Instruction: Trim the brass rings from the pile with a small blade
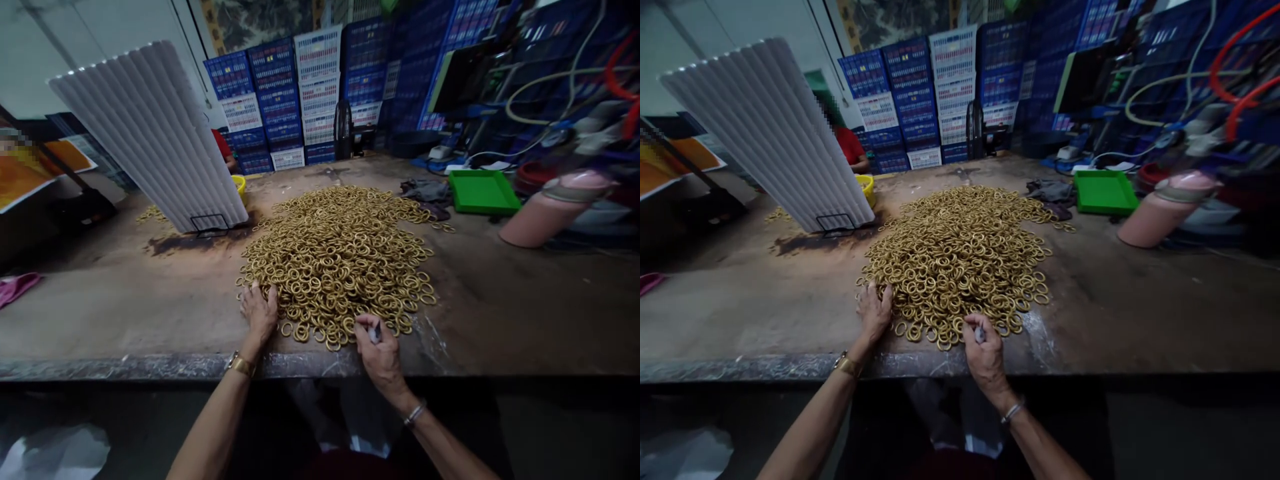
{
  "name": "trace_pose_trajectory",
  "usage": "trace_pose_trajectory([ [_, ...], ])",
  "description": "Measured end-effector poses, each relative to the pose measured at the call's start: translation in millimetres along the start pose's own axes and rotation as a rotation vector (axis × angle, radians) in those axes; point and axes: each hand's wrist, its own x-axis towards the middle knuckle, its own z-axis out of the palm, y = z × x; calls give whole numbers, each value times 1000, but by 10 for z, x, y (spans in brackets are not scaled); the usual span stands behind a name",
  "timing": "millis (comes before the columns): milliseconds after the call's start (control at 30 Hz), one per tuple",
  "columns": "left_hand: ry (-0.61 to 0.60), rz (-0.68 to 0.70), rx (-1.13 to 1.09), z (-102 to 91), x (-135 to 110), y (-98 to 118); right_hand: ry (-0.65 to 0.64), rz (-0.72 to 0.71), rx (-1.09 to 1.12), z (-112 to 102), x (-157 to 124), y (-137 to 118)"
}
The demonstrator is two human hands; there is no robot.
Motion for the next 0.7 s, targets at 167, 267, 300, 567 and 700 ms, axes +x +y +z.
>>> trace_pose_trajectory([
  [167,36,-62,-46,113,-24,226,-7,30,-17,-1,-13,-50],
  [267,45,-9,-95,95,-43,218,-5,29,-17,2,-16,-61],
  [300,67,19,-113,66,-68,215,0,27,-14,5,-15,-60],
  [567,97,536,-531,-358,-784,478,-66,109,109,4,19,-149],
  [700,-127,592,-721,-372,-1087,602,-203,317,313,-28,7,-338],
])
